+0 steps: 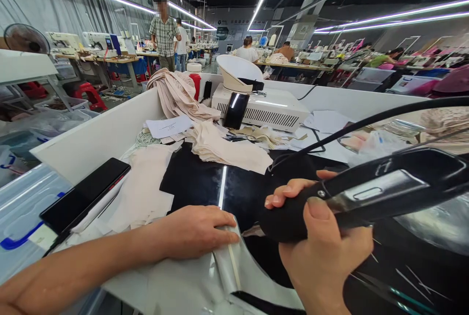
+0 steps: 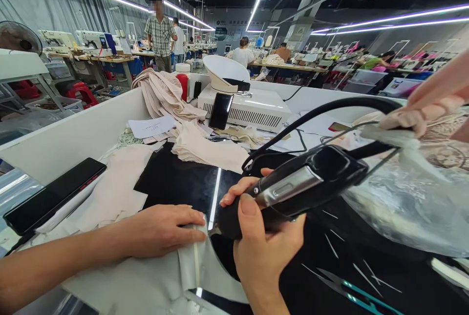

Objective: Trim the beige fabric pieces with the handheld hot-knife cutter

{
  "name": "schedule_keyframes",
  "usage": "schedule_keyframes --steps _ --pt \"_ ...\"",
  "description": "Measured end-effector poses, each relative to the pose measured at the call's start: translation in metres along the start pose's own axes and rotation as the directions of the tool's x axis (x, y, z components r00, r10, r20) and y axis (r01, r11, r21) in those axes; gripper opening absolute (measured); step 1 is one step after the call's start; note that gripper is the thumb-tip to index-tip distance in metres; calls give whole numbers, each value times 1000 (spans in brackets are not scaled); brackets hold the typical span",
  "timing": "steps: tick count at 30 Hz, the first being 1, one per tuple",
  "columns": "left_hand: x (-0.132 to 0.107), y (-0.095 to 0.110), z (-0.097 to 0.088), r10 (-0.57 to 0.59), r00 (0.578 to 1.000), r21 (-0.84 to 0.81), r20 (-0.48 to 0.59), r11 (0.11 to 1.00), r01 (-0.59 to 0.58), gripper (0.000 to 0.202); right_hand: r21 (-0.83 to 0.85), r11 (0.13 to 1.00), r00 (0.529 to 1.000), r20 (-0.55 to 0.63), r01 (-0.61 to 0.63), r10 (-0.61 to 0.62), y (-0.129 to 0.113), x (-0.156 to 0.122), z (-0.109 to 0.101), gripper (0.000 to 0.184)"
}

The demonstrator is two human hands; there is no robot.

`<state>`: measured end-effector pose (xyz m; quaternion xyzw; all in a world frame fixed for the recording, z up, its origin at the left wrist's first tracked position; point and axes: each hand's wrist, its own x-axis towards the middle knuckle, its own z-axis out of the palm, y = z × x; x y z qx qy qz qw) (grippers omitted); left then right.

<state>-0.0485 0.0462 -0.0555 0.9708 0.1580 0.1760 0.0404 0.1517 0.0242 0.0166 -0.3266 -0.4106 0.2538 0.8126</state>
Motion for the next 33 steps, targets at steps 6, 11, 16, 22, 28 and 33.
schedule_keyframes --steps 6,11,16,22,28,33 --pt "1 -1 -1 -6 1000 0 17 1000 6 24 -16 1000 1000 14 3 -3 1 -3 -1 39" --pt "-1 -4 0 26 1000 0 -17 1000 -26 24 -40 999 1000 -11 4 -4 -3 -2 1 38" --pt "0 -6 3 77 988 -23 -135 996 -81 24 -42 999 998 -56 -2 -1 -14 1 0 39" --pt "12 2 3 119 973 -101 -196 985 -141 25 -59 998 999 -54 -5 2 -18 -2 -2 38" --pt "9 5 7 86 987 -70 -137 993 -96 24 -51 999 999 -38 3 -5 -14 -3 -3 38" --pt "7 6 8 78 988 -69 -131 994 -88 22 -53 999 1000 -21 7 -8 -13 -4 -4 36"
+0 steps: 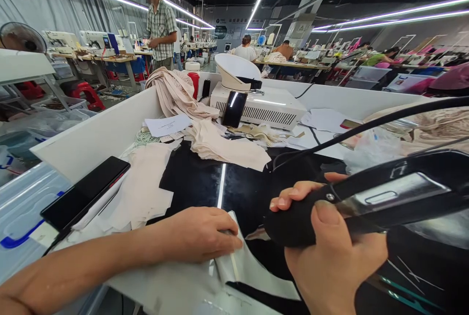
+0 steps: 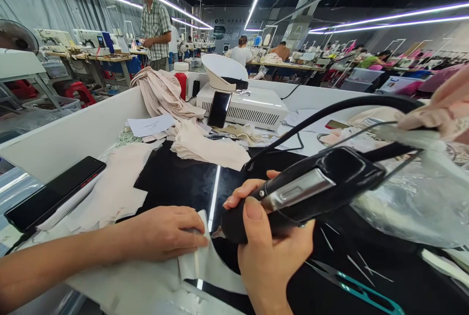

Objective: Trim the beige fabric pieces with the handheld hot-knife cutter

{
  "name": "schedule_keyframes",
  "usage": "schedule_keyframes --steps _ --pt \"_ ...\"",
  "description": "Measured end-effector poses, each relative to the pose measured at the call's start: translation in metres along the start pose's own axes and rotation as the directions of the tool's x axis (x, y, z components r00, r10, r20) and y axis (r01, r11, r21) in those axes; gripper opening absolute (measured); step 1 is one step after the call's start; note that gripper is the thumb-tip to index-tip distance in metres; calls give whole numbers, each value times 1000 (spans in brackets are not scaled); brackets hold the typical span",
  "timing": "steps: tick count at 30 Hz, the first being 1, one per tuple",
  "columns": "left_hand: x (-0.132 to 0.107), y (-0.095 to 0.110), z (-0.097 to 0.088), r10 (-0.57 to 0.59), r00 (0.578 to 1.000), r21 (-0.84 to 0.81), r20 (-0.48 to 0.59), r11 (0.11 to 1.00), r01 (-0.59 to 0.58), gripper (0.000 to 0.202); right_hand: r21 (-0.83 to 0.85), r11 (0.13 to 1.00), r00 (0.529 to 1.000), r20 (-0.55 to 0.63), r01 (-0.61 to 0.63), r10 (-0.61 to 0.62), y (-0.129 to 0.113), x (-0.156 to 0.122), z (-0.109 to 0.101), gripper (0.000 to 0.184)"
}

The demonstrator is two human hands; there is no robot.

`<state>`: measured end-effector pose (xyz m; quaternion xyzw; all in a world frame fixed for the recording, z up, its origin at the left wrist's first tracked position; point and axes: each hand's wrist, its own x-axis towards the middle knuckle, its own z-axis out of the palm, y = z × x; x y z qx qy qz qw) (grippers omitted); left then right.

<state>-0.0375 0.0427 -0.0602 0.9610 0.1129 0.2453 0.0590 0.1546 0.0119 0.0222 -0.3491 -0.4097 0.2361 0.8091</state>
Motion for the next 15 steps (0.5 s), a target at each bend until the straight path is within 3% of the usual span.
schedule_keyframes --steps 9,15 --pt "1 1 -2 14 1000 -19 -25 1000 -14 22 -19 1000 1000 24 2 -2 3 -4 -2 36" --pt "-2 0 -4 -9 1000 -11 21 1000 9 20 -13 1000 1000 7 -11 11 -3 -4 -3 34"
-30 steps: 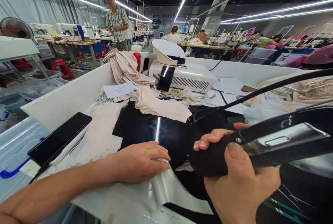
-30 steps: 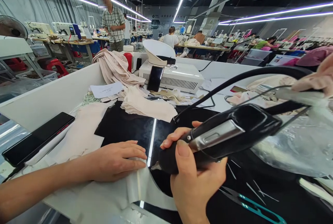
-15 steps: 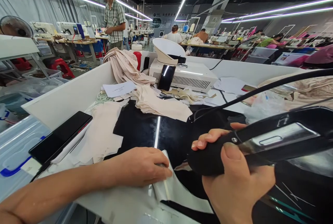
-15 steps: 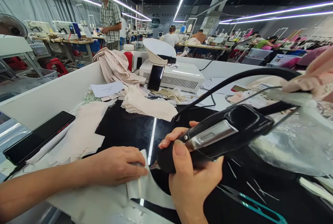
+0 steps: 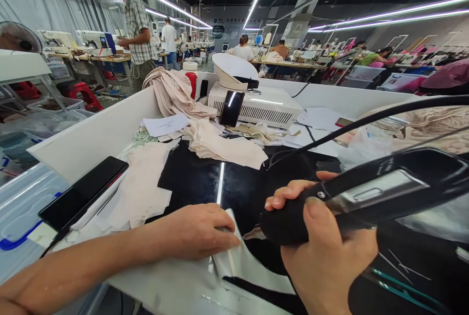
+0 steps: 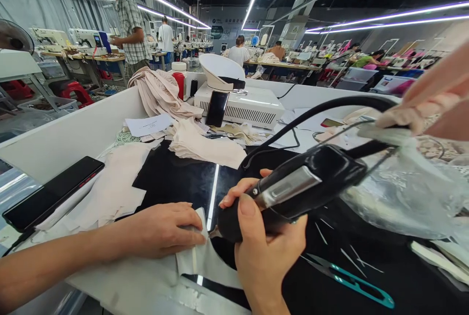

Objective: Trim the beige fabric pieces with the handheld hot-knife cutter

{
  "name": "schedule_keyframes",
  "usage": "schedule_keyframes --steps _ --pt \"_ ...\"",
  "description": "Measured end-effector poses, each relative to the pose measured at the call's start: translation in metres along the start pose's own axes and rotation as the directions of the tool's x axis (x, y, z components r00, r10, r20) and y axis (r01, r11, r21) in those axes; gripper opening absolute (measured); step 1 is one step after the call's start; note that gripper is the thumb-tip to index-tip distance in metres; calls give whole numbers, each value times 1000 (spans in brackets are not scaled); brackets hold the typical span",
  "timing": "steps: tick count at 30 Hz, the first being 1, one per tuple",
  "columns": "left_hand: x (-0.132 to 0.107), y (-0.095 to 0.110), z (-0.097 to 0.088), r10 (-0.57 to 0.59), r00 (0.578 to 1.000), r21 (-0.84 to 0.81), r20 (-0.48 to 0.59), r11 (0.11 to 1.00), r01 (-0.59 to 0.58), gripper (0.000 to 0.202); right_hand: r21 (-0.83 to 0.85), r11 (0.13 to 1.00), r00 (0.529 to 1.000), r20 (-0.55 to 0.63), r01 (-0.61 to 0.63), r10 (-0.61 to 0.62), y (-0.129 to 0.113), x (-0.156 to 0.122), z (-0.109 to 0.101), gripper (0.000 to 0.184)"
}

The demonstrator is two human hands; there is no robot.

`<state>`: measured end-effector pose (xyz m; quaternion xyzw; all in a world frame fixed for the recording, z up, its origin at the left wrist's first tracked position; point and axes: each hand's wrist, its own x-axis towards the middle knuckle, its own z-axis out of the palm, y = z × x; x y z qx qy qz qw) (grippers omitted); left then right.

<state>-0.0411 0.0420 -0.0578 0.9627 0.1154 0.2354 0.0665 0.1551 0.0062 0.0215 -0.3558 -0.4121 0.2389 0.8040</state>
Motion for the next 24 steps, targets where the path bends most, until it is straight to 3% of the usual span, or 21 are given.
schedule_keyframes --steps 8,24 --pt "10 6 -3 59 996 -39 -69 997 -61 26 -1 1000 999 -20 29 -29 -11 0 -7 35" --pt "8 10 -1 41 998 -36 -44 998 -42 25 -10 1000 1000 6 24 -24 -1 -7 -6 39"
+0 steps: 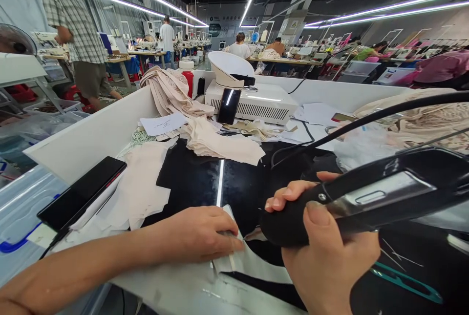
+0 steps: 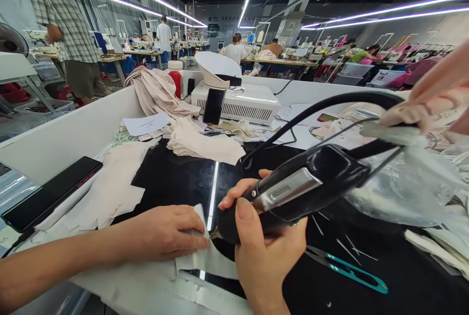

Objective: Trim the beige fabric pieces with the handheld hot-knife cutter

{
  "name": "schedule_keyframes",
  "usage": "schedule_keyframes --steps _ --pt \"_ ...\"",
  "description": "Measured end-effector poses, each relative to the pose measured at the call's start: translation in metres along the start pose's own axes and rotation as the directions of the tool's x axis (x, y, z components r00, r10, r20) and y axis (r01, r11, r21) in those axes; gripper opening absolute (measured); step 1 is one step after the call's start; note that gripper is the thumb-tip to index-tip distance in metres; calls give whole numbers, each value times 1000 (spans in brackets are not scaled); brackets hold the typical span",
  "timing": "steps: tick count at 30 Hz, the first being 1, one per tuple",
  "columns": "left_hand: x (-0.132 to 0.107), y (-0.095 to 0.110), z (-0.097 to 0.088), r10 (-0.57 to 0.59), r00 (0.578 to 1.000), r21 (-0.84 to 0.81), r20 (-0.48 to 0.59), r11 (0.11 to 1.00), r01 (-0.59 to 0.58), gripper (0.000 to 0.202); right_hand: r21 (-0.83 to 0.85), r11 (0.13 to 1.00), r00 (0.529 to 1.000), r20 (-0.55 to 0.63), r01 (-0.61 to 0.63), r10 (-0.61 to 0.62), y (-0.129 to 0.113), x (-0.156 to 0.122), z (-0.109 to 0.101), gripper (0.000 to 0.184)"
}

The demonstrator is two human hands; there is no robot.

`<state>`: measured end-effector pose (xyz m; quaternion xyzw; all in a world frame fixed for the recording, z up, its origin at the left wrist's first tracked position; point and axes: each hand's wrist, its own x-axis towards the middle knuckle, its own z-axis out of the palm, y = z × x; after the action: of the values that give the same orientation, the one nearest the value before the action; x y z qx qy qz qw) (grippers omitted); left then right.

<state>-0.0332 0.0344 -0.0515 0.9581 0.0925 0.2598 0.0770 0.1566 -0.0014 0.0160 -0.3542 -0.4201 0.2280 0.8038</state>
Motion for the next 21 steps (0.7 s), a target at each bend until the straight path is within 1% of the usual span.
schedule_keyframes --steps 8,11,17,21 --pt "-3 0 2 9 999 29 -35 1000 -8 24 -7 1000 1000 -23 -5 5 -9 -1 -5 35" --pt "-4 0 2 5 1000 37 -24 999 -4 25 3 1000 999 -38 0 1 -10 -1 -8 36" --pt "-4 0 0 7 1000 29 -18 1000 -7 24 -6 1000 1000 -6 -5 5 -6 -5 -11 38" --pt "-5 -1 0 5 1000 6 -10 1000 -5 24 -22 1000 1000 -6 -7 7 -9 -6 -11 37"
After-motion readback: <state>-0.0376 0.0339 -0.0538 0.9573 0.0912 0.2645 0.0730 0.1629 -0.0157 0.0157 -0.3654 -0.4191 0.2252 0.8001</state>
